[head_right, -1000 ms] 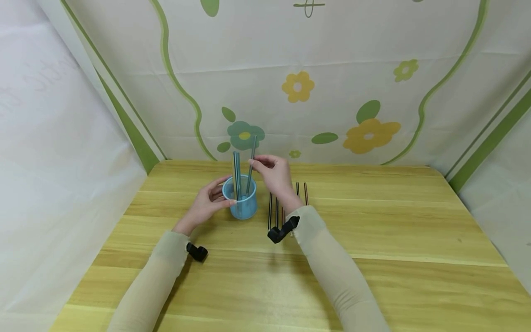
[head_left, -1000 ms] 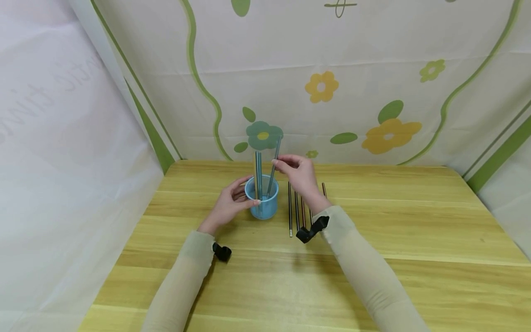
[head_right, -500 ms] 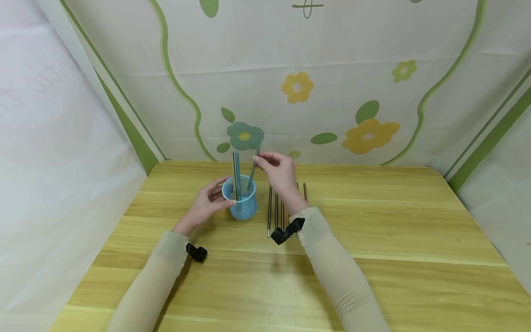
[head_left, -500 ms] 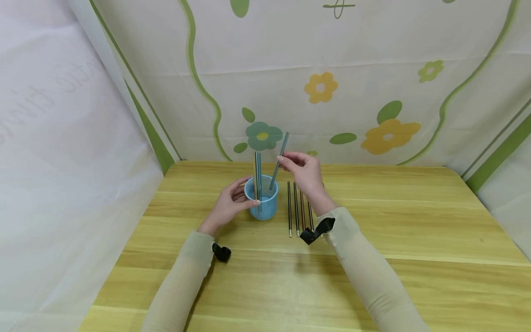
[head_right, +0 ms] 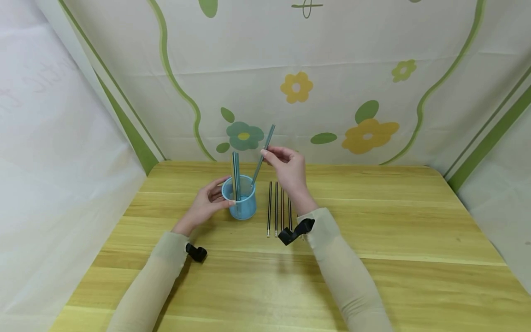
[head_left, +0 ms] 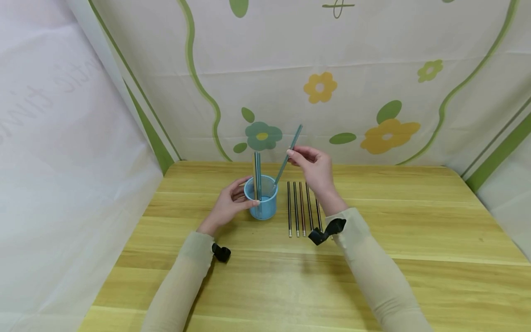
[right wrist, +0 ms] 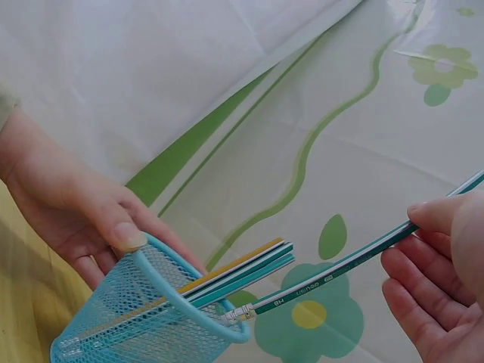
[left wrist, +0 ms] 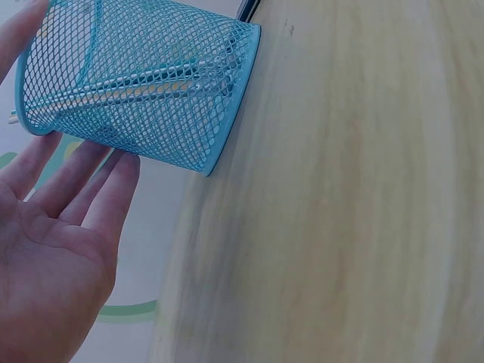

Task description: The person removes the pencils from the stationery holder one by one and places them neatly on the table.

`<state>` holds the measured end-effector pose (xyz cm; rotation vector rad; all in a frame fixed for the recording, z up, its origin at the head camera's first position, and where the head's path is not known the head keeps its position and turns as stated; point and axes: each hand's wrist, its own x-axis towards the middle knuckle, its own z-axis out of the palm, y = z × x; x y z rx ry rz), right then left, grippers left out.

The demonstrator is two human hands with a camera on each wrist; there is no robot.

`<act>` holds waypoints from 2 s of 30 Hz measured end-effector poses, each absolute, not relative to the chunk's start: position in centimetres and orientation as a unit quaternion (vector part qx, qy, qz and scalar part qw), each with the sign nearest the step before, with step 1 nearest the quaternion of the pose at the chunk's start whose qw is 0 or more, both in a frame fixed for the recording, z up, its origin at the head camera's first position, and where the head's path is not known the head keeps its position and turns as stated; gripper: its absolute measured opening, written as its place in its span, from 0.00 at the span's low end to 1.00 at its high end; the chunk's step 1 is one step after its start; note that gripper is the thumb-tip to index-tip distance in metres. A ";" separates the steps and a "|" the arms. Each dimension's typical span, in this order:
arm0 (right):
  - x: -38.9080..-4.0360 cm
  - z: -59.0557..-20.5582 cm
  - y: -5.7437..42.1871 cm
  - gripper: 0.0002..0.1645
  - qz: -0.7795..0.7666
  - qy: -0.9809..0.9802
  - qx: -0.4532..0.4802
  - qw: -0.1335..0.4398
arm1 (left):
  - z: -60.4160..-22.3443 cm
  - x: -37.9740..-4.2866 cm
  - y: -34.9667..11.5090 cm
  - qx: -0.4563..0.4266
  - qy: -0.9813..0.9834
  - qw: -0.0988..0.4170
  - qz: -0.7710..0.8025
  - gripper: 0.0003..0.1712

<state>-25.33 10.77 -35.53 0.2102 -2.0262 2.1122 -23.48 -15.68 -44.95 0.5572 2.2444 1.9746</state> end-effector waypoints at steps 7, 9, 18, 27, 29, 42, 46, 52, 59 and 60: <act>-25.1 -34.6 11.7 0.21 0.716 -0.685 0.068 0.117 | -45.0 -23.5 -15.7 0.181 0.736 0.052 0.650 0.42; -25.0 -34.4 12.0 0.21 0.716 -0.684 0.069 0.123 | -45.0 -23.5 -15.7 0.180 0.737 0.052 0.649 0.42; -24.7 -33.8 13.3 0.21 0.721 -0.676 0.076 0.132 | -45.1 -23.4 -15.8 0.182 0.737 0.052 0.649 0.42; -24.7 -33.7 14.8 0.20 0.721 -0.674 0.070 0.143 | -45.0 -23.4 -15.7 0.179 0.736 0.054 0.651 0.41; -24.7 -33.8 15.1 0.20 0.722 -0.672 0.070 0.146 | -45.0 -23.4 -15.8 0.179 0.736 0.054 0.651 0.41; -24.4 -35.2 16.5 0.21 0.714 -0.684 0.044 0.140 | -44.8 -23.4 -15.7 0.179 0.734 0.055 0.653 0.41; -24.3 -35.9 17.0 0.20 0.712 -0.689 0.035 0.132 | -44.8 -23.4 -15.7 0.180 0.733 0.055 0.654 0.41; -24.0 -36.6 17.9 0.22 0.706 -0.697 0.030 0.125 | -44.9 -23.4 -15.8 0.183 0.732 0.055 0.654 0.42; -23.5 -37.2 18.8 0.24 0.700 -0.703 0.033 0.120 | -44.9 -23.4 -15.8 0.186 0.731 0.054 0.655 0.42; -23.4 -37.2 18.9 0.24 0.699 -0.705 0.031 0.119 | -44.9 -23.4 -15.8 0.186 0.731 0.054 0.655 0.42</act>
